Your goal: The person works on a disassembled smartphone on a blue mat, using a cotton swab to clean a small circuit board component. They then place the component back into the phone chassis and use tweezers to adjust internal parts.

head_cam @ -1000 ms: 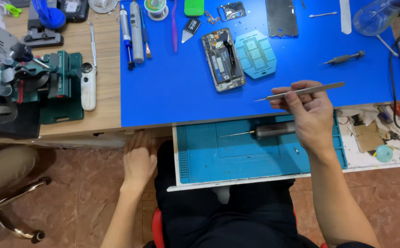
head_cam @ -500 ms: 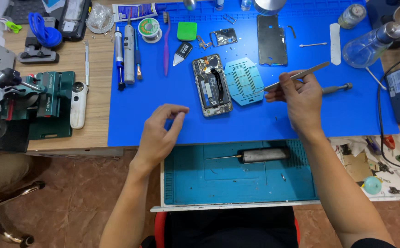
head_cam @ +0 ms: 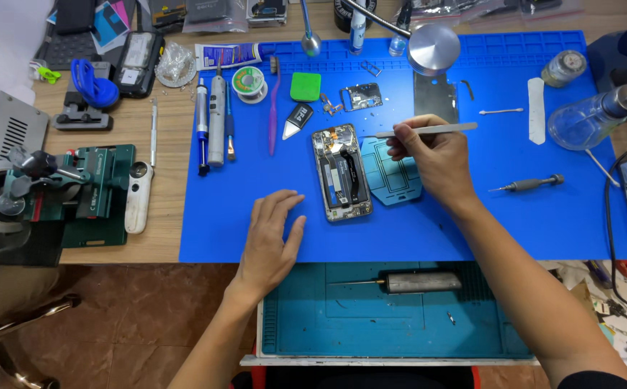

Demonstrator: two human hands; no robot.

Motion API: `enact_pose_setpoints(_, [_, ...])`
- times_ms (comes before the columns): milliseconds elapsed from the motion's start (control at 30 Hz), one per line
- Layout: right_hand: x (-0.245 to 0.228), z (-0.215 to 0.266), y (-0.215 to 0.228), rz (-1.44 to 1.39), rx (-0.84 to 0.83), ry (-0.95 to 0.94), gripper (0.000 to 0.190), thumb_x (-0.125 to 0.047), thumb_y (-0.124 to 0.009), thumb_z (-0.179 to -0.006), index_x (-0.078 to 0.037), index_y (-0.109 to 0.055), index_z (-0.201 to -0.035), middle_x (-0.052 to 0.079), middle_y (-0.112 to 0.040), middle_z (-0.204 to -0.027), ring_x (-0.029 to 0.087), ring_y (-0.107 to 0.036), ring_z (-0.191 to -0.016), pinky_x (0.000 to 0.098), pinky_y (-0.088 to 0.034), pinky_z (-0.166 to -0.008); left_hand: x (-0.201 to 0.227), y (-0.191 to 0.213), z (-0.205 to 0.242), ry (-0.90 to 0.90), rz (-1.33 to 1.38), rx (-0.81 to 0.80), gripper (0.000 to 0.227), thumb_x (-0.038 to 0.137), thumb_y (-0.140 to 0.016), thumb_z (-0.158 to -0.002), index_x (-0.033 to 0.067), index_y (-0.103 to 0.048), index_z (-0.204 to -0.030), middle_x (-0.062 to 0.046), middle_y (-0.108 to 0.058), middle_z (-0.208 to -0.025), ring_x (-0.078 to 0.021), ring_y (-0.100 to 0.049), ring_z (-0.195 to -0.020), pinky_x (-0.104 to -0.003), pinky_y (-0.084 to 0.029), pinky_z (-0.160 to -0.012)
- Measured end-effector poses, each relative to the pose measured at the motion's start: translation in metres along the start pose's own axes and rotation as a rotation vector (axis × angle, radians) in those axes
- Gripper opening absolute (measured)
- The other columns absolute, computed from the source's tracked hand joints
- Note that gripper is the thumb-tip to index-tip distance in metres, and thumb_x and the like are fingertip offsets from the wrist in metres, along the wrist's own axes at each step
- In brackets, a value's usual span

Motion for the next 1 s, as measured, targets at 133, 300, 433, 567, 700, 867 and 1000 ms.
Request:
enact_pose_setpoints(133, [-0.016,0.002,-0.018,0.161,-0.079,0.117,0.026,-0.023,-0.062,-0.111,-0.002,-0.073,-0.120,0.021,-0.077,-0.093,0.025,-0.078,-0.084,0.0370,-0.068,-0.077,0.000,-0.003,-0.002,0.016,-0.037,-0.027,0.029,0.011,-0.058,-0.105,0.0052,-0.063,-0.134,-0.013,-0.059,-0.127,-0.0310,-0.058,-0.118,-0.045,-0.052,-0.101])
enact_pose_setpoints(300, [-0.004,0.011,-0.040,0.702,-0.198,0.416,0.018,-0.021,-0.075,-0.103,-0.013,-0.071,-0.119,0.007,-0.077,-0.099,0.031,-0.073,-0.094,0.0425,-0.058,-0.085,0.001,-0.007,-0.001,-0.005,-0.092,-0.033,0.029,0.014,-0.058,-0.106,0.0065,-0.063,-0.134,-0.011,-0.056,-0.129,-0.0302,-0.056,-0.120,-0.044,-0.051,-0.103])
enact_pose_setpoints(433, [-0.010,0.014,-0.046,0.703,-0.224,0.396,0.028,-0.016,-0.077,-0.099,-0.010,-0.069,-0.125,0.010,-0.075,-0.106,0.032,-0.069,-0.097,0.0434,-0.057,-0.085,-0.001,-0.006,-0.005,0.011,-0.060,-0.039,0.028,0.014,-0.056,-0.106,0.0075,-0.064,-0.133,-0.010,-0.056,-0.127,-0.0285,-0.055,-0.118,-0.043,-0.050,-0.103])
enact_pose_setpoints(567, [-0.003,0.015,-0.046,0.676,-0.238,0.363,0.034,-0.017,-0.079,-0.095,-0.014,-0.069,-0.128,0.007,-0.075,-0.109,0.030,-0.067,-0.103,0.0413,-0.056,-0.090,-0.020,-0.010,-0.023,0.090,0.105,-0.019,0.033,0.015,-0.055,-0.108,0.0086,-0.058,-0.140,-0.011,-0.060,-0.121,-0.0258,-0.059,-0.102,-0.040,-0.053,-0.091])
enact_pose_setpoints(700, [-0.001,0.018,-0.044,0.692,-0.210,0.351,0.040,-0.015,-0.082,-0.090,-0.016,-0.070,-0.127,0.005,-0.075,-0.103,0.027,-0.065,-0.101,0.0393,-0.056,-0.089,-0.018,-0.019,-0.046,0.252,0.325,-0.114,0.047,0.015,-0.053,-0.108,-0.0020,-0.045,-0.151,-0.026,-0.062,-0.134,-0.0332,-0.064,-0.103,-0.045,-0.057,-0.091])
enact_pose_setpoints(867, [-0.014,0.027,-0.053,0.659,-0.201,0.308,0.039,-0.008,-0.079,-0.089,-0.014,-0.070,-0.126,0.008,-0.077,-0.106,0.028,-0.065,-0.102,0.0404,-0.055,-0.089,-0.005,-0.025,-0.053,0.411,0.583,-0.184,0.055,0.014,-0.049,-0.108,-0.0087,-0.033,-0.155,-0.034,-0.049,-0.148,-0.0458,-0.057,-0.130,-0.057,-0.050,-0.109])
enact_pose_setpoints(1000, [-0.011,0.022,-0.044,0.727,-0.148,0.313,0.032,-0.010,-0.073,-0.095,-0.016,-0.069,-0.127,0.004,-0.077,-0.111,0.026,-0.064,-0.109,0.0407,-0.052,-0.100,-0.018,-0.019,-0.065,0.505,0.387,-0.121,0.059,0.024,-0.054,-0.107,0.0025,-0.036,-0.158,-0.029,-0.055,-0.132,-0.0451,-0.062,-0.121,-0.056,-0.054,-0.103])
Point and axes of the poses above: each hand's wrist, its own z-axis away from the middle knuckle, its own y-axis out of the back of the hand, x = y × z, the point moved 8 cm from there along -z, towards the middle knuckle
